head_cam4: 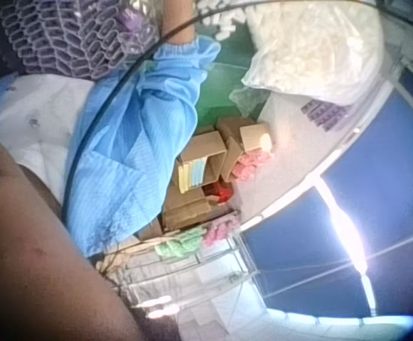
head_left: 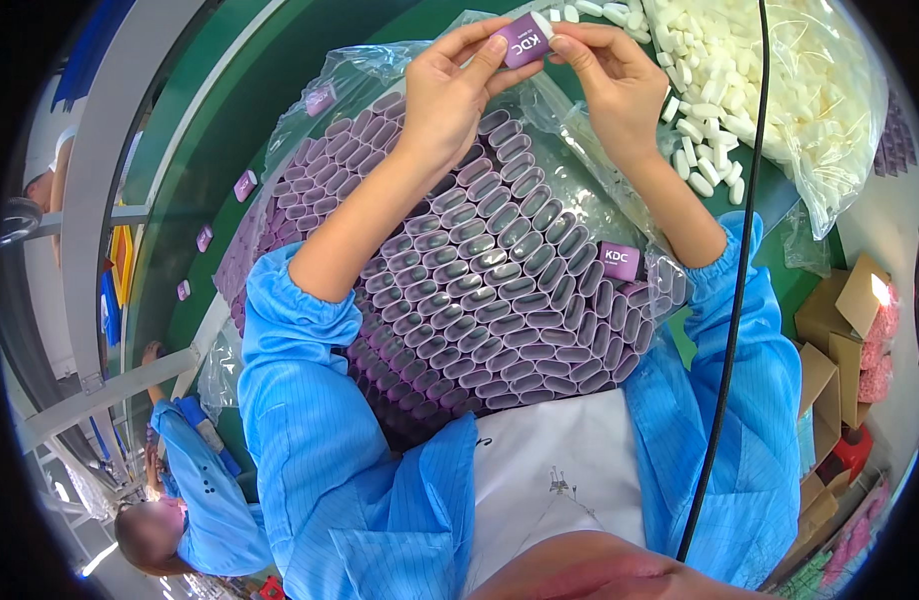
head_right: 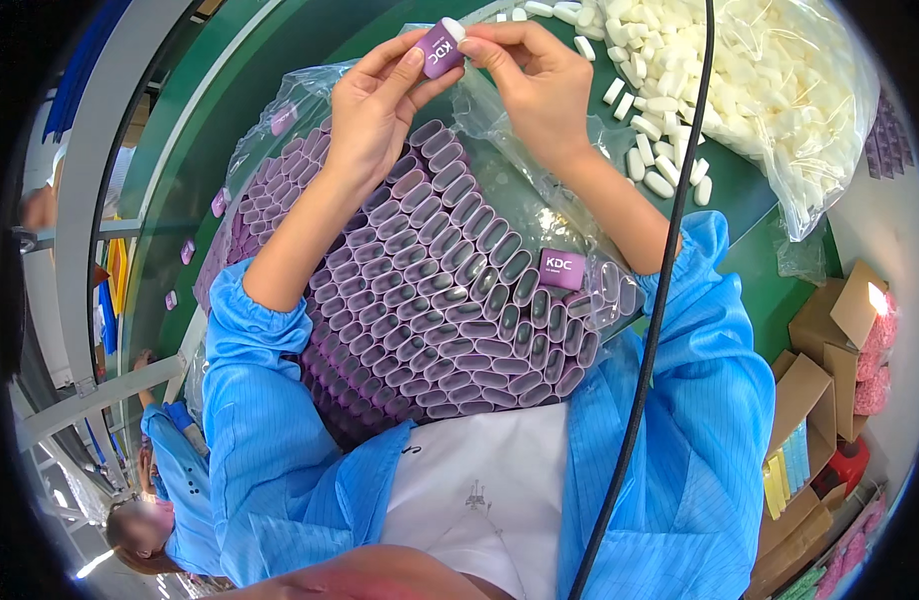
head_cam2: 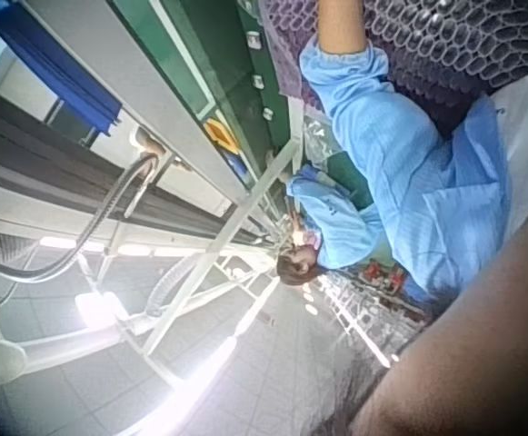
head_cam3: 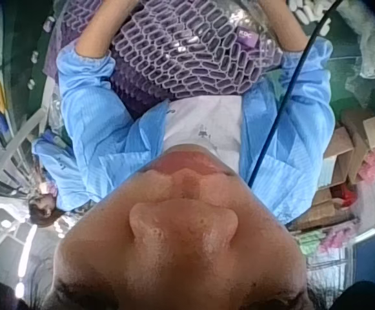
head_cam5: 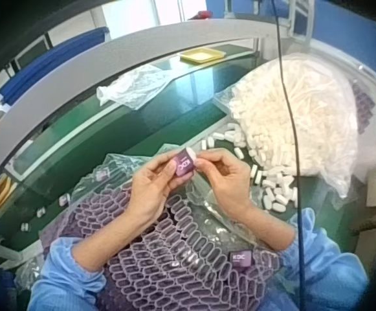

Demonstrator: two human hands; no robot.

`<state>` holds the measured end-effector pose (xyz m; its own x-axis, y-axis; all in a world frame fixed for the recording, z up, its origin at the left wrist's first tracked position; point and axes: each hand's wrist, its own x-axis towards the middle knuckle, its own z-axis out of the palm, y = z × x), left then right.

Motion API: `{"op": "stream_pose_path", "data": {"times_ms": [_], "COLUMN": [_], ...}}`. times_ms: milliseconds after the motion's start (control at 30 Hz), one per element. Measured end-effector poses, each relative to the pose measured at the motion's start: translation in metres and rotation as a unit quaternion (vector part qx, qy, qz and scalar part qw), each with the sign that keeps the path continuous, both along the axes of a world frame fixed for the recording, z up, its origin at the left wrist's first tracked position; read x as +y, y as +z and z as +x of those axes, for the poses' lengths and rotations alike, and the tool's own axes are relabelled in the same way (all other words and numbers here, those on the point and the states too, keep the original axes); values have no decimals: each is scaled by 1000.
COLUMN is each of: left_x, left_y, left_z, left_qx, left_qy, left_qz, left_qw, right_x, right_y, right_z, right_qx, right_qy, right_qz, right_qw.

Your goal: The person repeatedly picks up small purple plastic containers and white cylindrical objects from a table. They insert the white objects into the purple containers and place the assembled units onto a growing stack. The process is continuous and repetitive.

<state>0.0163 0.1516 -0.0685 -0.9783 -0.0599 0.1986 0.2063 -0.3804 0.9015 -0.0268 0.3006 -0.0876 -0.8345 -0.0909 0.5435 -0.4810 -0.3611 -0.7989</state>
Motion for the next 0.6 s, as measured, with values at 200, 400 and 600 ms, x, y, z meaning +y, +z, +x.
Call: {"op": "stream_pose_path", "data": {"times_ms": [200,400,600], "left_x": [-2,3,-5], "left_y": [7,3,21], "left_z": [-1,0,-5], "left_qx": [30,28,-8], "left_qy": [21,49,58], "left_qz": [-64,-52,-110], "left_qw": [997,997,992], "right_x": [3,-5,-7], "right_y": [-5,-5,17], "right_z": [-7,-5,7], "right_qx": [145,296,252], "right_qy": [-97,-232,-232], "right_qz": [108,159,131], "right_qw": [979,913,930]}}
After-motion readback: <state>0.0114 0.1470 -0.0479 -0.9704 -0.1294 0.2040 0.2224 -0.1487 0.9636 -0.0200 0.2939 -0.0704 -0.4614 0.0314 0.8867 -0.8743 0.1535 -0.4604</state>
